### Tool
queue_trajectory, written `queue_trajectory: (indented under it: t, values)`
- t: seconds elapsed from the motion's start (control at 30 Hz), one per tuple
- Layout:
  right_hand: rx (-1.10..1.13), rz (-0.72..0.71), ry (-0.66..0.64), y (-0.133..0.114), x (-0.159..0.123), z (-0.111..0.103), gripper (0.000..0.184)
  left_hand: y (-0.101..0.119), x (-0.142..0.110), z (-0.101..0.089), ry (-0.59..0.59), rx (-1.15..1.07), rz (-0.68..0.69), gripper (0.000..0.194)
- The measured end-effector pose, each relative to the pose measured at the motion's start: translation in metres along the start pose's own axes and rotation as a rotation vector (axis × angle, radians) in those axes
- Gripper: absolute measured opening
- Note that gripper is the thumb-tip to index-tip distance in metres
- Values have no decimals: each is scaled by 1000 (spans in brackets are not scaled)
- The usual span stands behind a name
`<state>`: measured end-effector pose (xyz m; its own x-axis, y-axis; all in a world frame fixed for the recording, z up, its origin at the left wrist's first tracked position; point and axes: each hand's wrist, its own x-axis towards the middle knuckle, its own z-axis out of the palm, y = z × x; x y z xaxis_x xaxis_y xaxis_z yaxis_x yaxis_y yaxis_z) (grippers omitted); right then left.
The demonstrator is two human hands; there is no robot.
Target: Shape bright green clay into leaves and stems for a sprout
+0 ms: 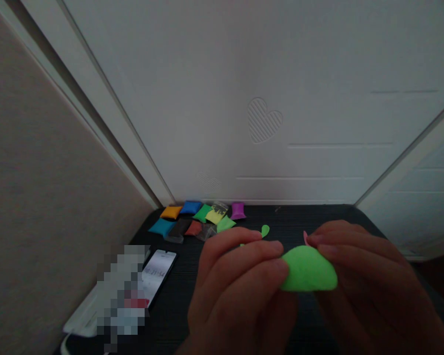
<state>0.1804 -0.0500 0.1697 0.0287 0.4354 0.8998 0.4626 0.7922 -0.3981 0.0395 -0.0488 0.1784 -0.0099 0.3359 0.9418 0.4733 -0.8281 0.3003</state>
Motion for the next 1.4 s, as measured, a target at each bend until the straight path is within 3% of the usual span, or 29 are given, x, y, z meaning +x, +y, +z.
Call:
queue_trajectory:
  t: [0.1, 0.2, 0.27, 0.37, 0.53, 0.87, 1.2, 1.4]
  values:
    - [30, 24, 82, -5, 1, 5, 30, -3, 0, 6, 22, -147, -113, 29]
    - [117, 158, 120, -9, 3, 9, 28, -3, -2, 9, -17, -286, -393, 18]
    - [172, 232, 109, -11, 4, 10, 28, -3, -3, 10, -65, -359, -558, 12]
    - [222, 326, 23, -10, 5, 7, 29, -3, -3, 11, -80, -437, -685, 6]
    - [206, 377, -85, -8, 7, 4, 24, -2, -3, 13, -114, -442, -688, 3]
    - [118, 424, 16, -5, 6, 9, 11, 0, -2, 12, -205, -354, -498, 14]
    - [83, 506, 36, -4, 6, 9, 6, -4, -4, 10, -220, -379, -566, 37]
    - [234, 508, -112, -1, 8, 6, 15, -3, -4, 10, -202, -365, -604, 34]
